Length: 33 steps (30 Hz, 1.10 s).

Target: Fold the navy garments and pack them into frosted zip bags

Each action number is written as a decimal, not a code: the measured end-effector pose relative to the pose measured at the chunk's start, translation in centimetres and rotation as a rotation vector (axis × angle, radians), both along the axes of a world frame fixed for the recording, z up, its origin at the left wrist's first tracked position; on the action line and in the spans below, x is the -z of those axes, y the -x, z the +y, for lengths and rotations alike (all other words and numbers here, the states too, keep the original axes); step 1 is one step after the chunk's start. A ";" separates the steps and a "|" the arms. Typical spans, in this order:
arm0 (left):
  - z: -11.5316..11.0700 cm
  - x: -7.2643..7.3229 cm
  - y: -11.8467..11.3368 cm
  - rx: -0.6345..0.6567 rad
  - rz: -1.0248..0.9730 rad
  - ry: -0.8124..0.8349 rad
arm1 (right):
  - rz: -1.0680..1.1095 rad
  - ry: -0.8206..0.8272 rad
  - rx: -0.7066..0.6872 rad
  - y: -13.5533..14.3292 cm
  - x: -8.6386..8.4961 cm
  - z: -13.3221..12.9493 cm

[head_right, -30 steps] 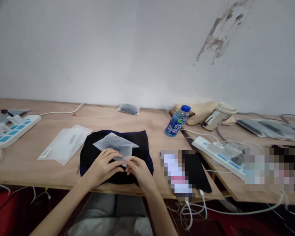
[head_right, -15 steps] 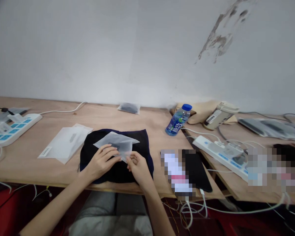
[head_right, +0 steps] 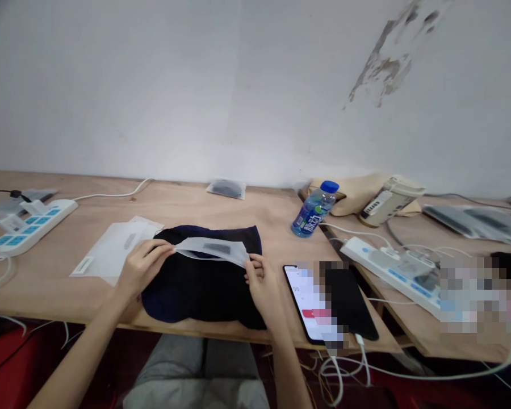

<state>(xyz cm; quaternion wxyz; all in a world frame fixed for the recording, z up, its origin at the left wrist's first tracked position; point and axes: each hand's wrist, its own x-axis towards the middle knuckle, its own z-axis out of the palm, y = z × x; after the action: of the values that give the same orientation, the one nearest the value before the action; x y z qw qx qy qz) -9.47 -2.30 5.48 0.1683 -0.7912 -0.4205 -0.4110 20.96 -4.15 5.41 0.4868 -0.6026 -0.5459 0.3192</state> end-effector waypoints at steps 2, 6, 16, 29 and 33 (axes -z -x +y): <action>-0.2 -0.2 -0.6 0.022 0.005 0.038 | -0.251 -0.190 0.142 1.1 -0.7 -0.9; -0.5 -0.7 -1.6 0.036 0.017 0.070 | -0.629 -0.462 0.008 3.1 -2.9 -2.2; 0.3 -1.4 -2.7 0.055 0.013 0.081 | -1.084 -0.411 -0.228 4.6 -3.2 3.3; 0.6 -2.0 -3.0 0.041 -0.731 0.311 | -0.879 -0.562 -0.241 3.6 -4.8 3.8; 1.4 -2.6 -1.0 0.120 -1.183 0.847 | -0.725 -0.723 -0.322 3.3 -7.2 2.2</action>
<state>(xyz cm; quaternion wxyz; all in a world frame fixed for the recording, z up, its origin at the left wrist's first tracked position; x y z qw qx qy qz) -8.50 -0.87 8.09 -0.4306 -0.4557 -0.5198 -0.5803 17.66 -1.95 12.58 0.3885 -0.3768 -0.8396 -0.0472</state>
